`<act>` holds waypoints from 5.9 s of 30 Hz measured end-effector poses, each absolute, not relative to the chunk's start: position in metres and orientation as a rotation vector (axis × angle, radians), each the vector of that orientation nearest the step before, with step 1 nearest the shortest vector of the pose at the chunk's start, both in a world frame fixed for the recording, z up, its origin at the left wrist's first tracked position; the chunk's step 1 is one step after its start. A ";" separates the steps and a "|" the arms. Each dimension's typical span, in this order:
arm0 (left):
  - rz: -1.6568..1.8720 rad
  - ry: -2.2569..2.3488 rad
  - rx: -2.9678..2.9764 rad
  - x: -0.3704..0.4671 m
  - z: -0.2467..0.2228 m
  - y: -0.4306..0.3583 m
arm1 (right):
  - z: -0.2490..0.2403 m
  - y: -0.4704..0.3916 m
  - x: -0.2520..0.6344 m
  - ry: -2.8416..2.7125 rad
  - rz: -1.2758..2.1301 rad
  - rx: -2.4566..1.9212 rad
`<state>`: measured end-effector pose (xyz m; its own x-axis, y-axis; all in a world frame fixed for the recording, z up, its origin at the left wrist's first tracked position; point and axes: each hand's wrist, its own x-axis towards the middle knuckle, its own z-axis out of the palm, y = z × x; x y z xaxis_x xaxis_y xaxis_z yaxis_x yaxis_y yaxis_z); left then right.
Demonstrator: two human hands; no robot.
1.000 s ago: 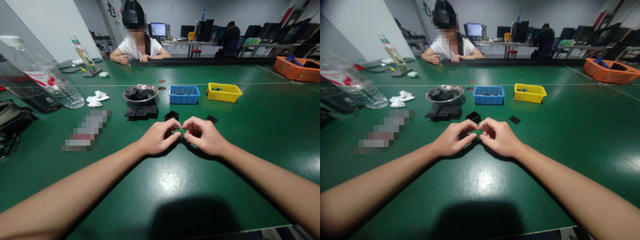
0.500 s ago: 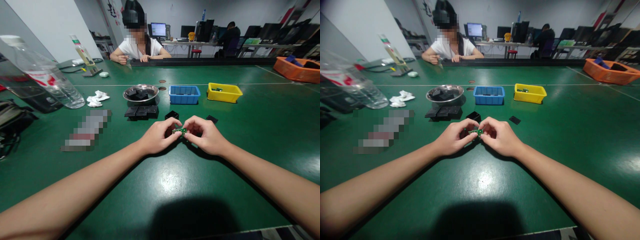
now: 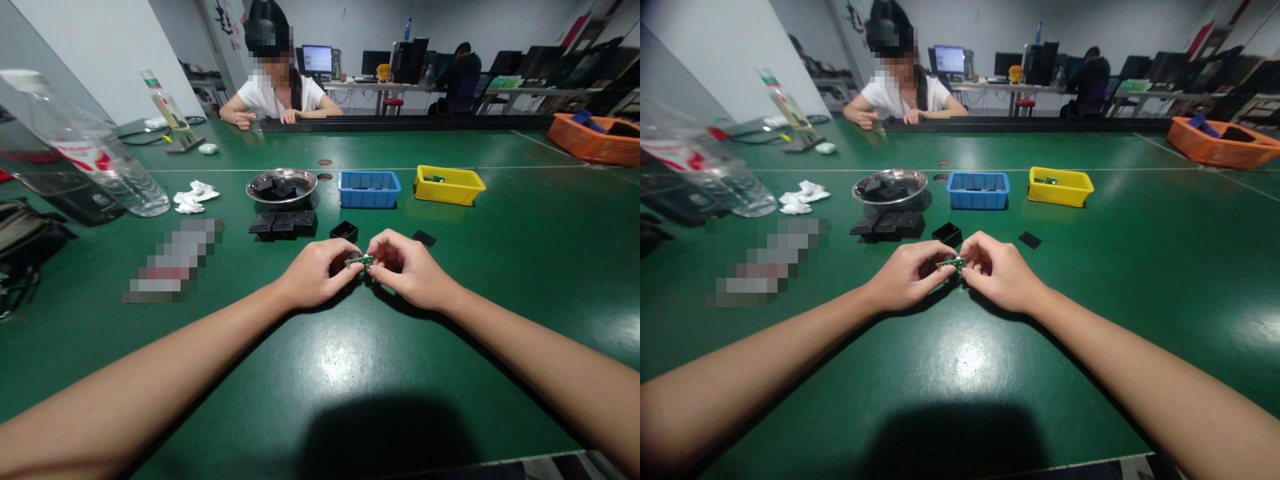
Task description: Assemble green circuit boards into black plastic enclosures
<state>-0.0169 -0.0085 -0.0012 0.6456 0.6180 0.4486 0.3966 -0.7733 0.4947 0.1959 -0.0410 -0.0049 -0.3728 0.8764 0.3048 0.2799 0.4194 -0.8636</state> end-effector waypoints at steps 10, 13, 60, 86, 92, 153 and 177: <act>0.875 0.844 2.491 -0.018 0.001 -0.009 | -0.001 -0.041 0.197 -1.957 0.813 -1.082; 0.889 0.846 2.472 -0.018 0.001 -0.010 | 0.000 -0.040 0.197 -1.989 0.742 -1.099; 0.757 0.878 2.464 -0.016 -0.002 -0.007 | -0.001 -0.039 0.197 -2.105 0.663 -1.056; 0.758 0.854 2.407 -0.017 0.000 -0.008 | 0.000 -0.040 0.198 -2.089 0.617 -1.081; 0.751 0.824 2.394 -0.019 -0.001 -0.007 | -0.001 -0.039 0.197 -2.066 0.607 -1.110; 0.798 0.810 2.295 -0.021 -0.001 -0.006 | -0.006 -0.036 0.200 -1.884 0.711 -1.121; 0.910 0.856 2.347 -0.018 0.000 -0.007 | -0.010 -0.035 0.201 -1.827 0.955 -1.013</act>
